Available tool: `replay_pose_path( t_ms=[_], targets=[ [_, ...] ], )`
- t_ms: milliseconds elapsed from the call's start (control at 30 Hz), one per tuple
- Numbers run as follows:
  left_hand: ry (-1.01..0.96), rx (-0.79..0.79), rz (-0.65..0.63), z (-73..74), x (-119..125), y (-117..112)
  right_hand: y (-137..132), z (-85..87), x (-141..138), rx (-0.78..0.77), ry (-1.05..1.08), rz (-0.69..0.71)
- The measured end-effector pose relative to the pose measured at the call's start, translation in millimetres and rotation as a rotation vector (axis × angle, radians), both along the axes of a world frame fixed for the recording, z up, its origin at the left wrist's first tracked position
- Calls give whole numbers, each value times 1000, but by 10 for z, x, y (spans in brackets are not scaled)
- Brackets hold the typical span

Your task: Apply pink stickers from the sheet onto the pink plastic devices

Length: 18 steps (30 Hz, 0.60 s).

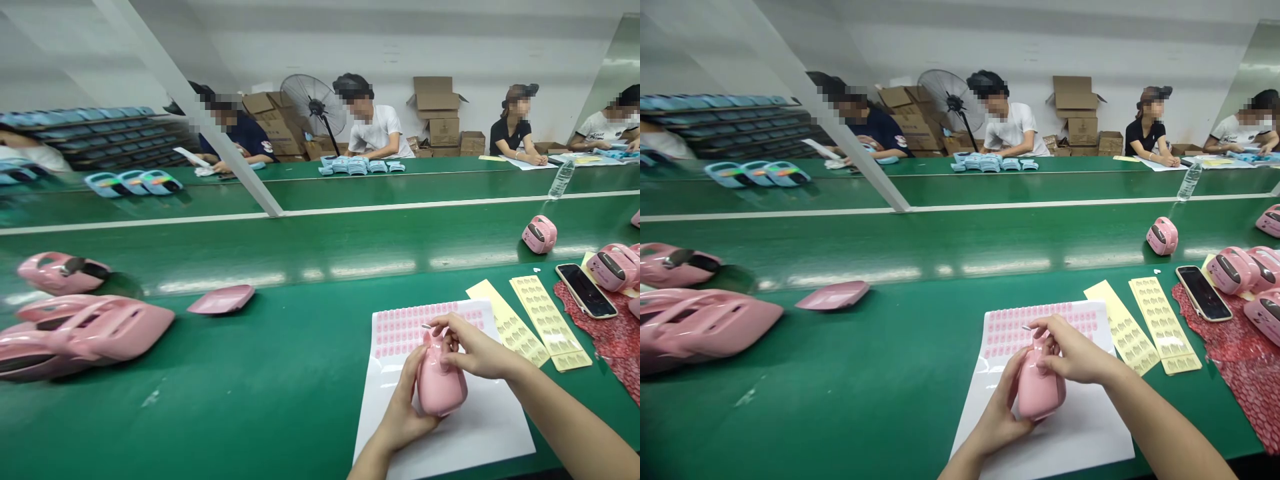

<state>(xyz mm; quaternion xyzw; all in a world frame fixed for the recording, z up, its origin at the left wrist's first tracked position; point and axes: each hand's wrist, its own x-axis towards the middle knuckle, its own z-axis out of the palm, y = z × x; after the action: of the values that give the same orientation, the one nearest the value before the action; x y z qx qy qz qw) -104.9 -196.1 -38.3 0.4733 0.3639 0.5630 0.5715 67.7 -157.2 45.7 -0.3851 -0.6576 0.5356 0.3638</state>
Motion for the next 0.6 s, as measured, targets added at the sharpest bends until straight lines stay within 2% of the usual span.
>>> replay_pose_path(
  t_ms=[133, 267, 367, 600],
  targets=[
    [41, -39, -117, 42, -104, 45, -2, 29, 17, 26, -62, 29],
    [-78, -103, -79, 11, -103, 46, -21, 14, 2, 78, -66, -16],
    [-64, -92, -68, 1, -87, 34, -54, -26, -20, 113, -75, -69],
    [-6, -48, -85, 131, -72, 21, -130, -11, -45, 200, -155, -106]
  ],
)
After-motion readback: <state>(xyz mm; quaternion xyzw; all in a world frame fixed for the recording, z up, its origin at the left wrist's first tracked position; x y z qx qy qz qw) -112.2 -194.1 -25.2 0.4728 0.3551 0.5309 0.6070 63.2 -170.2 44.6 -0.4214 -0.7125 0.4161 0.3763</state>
